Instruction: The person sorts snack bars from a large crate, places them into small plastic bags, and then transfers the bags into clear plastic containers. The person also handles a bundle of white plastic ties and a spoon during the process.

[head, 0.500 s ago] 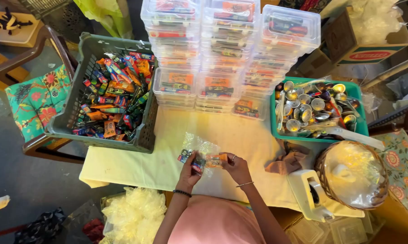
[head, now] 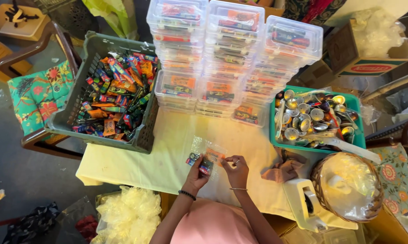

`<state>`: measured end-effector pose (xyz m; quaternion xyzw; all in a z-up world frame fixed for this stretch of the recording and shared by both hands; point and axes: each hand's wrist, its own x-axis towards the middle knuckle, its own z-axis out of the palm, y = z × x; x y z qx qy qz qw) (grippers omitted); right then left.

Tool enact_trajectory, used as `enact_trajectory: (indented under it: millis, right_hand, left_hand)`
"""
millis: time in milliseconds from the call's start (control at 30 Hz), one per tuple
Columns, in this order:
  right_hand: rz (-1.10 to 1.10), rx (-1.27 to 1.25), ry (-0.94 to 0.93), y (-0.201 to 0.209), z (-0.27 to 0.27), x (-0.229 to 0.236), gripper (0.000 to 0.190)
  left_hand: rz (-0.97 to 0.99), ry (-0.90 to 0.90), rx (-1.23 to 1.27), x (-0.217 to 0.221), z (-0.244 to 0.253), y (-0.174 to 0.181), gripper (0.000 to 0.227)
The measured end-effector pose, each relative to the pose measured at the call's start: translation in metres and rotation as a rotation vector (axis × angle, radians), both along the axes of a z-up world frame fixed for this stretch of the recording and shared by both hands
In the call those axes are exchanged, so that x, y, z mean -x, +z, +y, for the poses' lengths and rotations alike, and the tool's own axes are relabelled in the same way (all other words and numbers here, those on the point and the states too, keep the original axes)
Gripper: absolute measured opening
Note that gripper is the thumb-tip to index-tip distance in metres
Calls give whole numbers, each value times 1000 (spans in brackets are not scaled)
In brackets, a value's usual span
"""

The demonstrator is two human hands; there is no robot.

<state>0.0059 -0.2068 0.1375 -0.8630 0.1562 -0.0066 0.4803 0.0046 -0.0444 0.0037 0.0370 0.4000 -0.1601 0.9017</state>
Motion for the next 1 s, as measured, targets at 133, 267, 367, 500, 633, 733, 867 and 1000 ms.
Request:
enact_trajectory:
  millis: [133, 267, 367, 500, 633, 733, 867, 1000]
  right_hand:
    - [-204, 98, 33, -17, 2, 6, 20]
    - [-185, 83, 22, -14, 3, 9, 18]
    - [-252, 98, 39, -4, 0, 16, 14]
    - [-419, 492, 234, 21, -4, 30, 40]
    - [-397, 608, 325, 22, -7, 39, 58]
    - [-345, 723, 375, 30, -4, 41, 68]
    - [-410, 639, 363, 35, -4, 45, 70]
    - [-232, -438, -63, 22, -11, 43, 48]
  left_hand:
    - [15, 1, -15, 6, 4, -6, 19]
    - [15, -11, -39, 6, 4, -4, 20]
    - [38, -13, -21, 3, 2, -10, 20]
    - [81, -13, 18, 5, 6, -14, 20]
    - [112, -41, 51, 6, 9, -5, 21]
    - [147, -49, 84, 8, 9, -1, 21]
    - [142, -78, 80, 11, 8, -5, 22]
    - [23, -158, 16, 11, 14, 12, 24]
